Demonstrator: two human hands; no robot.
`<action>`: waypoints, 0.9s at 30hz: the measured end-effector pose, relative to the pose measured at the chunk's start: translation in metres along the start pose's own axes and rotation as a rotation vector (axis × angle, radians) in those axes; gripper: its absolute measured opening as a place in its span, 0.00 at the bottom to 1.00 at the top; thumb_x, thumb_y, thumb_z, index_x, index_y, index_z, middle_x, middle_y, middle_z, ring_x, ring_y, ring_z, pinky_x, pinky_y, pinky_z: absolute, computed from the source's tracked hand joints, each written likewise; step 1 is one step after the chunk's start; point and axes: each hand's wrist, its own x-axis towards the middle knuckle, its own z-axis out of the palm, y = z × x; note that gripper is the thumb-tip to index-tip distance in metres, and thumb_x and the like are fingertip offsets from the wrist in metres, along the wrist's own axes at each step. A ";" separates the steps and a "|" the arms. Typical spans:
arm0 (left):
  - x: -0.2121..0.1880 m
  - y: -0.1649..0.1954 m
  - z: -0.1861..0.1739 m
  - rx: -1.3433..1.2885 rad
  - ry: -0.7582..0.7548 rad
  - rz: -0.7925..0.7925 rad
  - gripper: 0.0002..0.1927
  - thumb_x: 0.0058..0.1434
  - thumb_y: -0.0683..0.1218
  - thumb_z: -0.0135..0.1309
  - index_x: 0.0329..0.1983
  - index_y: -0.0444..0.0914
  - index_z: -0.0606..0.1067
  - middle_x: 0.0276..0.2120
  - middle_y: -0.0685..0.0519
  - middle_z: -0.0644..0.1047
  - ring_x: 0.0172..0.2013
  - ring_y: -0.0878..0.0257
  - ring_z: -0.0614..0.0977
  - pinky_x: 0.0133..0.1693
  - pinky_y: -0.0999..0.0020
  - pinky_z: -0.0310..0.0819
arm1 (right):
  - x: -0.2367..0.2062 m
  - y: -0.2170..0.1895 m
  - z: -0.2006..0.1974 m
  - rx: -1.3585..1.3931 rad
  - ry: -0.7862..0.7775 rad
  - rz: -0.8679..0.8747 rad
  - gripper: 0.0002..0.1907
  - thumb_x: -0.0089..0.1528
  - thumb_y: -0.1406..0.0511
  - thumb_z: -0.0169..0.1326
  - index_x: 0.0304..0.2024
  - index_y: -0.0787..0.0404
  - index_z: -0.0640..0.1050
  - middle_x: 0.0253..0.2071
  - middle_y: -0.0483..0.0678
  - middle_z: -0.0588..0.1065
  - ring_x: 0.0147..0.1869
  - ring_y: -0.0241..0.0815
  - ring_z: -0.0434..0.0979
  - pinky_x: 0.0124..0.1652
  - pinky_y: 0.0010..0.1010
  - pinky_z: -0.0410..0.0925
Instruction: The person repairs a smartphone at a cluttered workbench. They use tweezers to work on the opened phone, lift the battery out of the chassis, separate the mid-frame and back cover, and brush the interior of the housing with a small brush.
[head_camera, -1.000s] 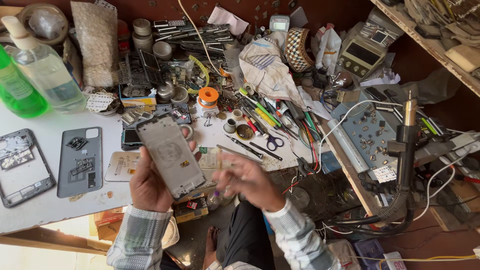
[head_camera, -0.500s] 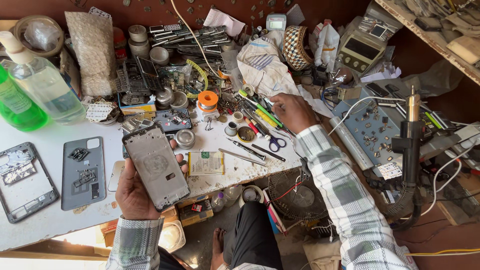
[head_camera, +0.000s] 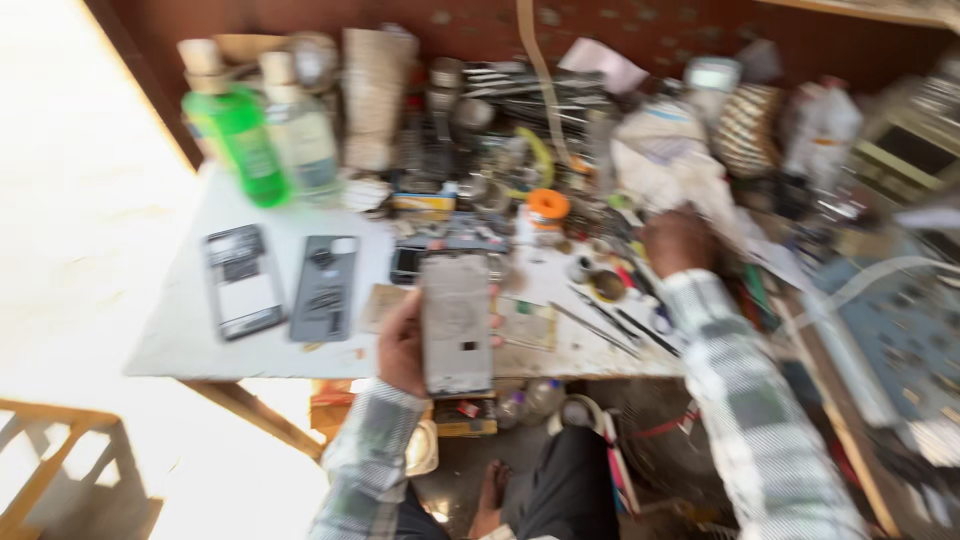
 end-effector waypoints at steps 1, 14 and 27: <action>0.000 0.001 0.002 -0.036 -0.063 0.011 0.30 0.76 0.57 0.38 0.77 0.42 0.57 0.62 0.34 0.72 0.53 0.39 0.80 0.53 0.40 0.77 | -0.003 0.001 0.000 0.177 0.223 -0.038 0.10 0.58 0.60 0.62 0.29 0.59 0.80 0.36 0.55 0.79 0.42 0.59 0.80 0.44 0.48 0.73; -0.006 -0.003 0.000 -0.068 -0.087 -0.018 0.34 0.73 0.58 0.39 0.80 0.46 0.53 0.64 0.31 0.69 0.53 0.40 0.80 0.54 0.42 0.77 | -0.072 -0.065 -0.008 0.757 0.090 -0.254 0.12 0.62 0.58 0.62 0.42 0.55 0.76 0.34 0.43 0.82 0.34 0.37 0.83 0.31 0.31 0.74; -0.023 -0.016 0.006 0.061 -0.137 0.033 0.39 0.71 0.59 0.40 0.80 0.39 0.51 0.65 0.34 0.69 0.56 0.44 0.79 0.56 0.47 0.77 | -0.081 -0.080 -0.004 0.619 0.334 -0.243 0.08 0.62 0.61 0.64 0.44 0.47 0.82 0.43 0.35 0.81 0.50 0.33 0.77 0.56 0.35 0.58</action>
